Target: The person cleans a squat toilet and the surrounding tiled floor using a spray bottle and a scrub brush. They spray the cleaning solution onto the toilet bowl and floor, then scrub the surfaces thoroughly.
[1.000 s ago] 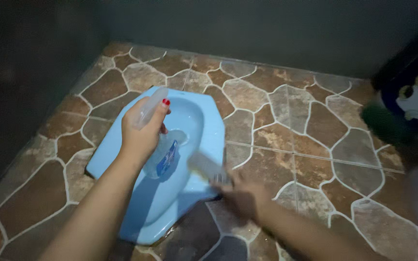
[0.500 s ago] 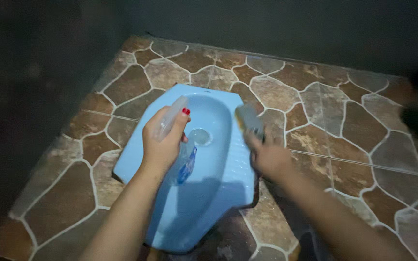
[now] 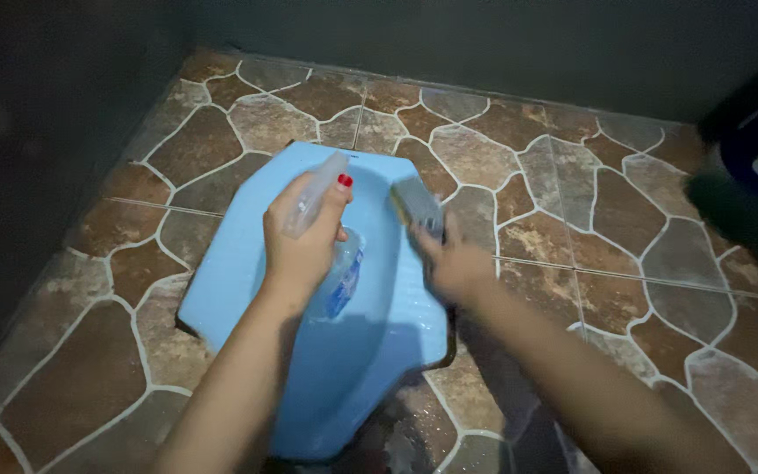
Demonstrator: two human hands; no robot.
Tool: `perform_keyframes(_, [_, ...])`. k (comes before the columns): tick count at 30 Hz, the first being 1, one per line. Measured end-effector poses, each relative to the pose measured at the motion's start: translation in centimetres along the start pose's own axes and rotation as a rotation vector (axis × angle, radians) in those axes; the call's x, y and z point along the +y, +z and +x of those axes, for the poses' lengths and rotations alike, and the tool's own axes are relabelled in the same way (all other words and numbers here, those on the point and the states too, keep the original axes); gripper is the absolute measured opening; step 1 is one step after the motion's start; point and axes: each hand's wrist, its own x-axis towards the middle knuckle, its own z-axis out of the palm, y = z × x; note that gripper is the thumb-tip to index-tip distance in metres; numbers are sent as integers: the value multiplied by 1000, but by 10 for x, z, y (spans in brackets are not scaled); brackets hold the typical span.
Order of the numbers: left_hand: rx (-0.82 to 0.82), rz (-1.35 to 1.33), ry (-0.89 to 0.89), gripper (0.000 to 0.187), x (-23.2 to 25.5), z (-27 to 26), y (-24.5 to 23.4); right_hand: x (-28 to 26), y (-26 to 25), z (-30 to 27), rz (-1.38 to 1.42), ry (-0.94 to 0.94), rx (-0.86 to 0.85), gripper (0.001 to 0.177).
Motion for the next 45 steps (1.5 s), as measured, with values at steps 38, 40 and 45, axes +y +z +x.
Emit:
perform_keyframes(38, [-356,-62,119,30,-5,-47,198,72,-25,-188,48,387,-353,63])
perform_keyframes(40, [-331,-115,165,33,-16,-57,209,103,-29,-182,31,451,-384,65])
perform_keyframes(45, [-262,40,234,32,-46,-78,237,194,-33,-169,-110,449,-485,82])
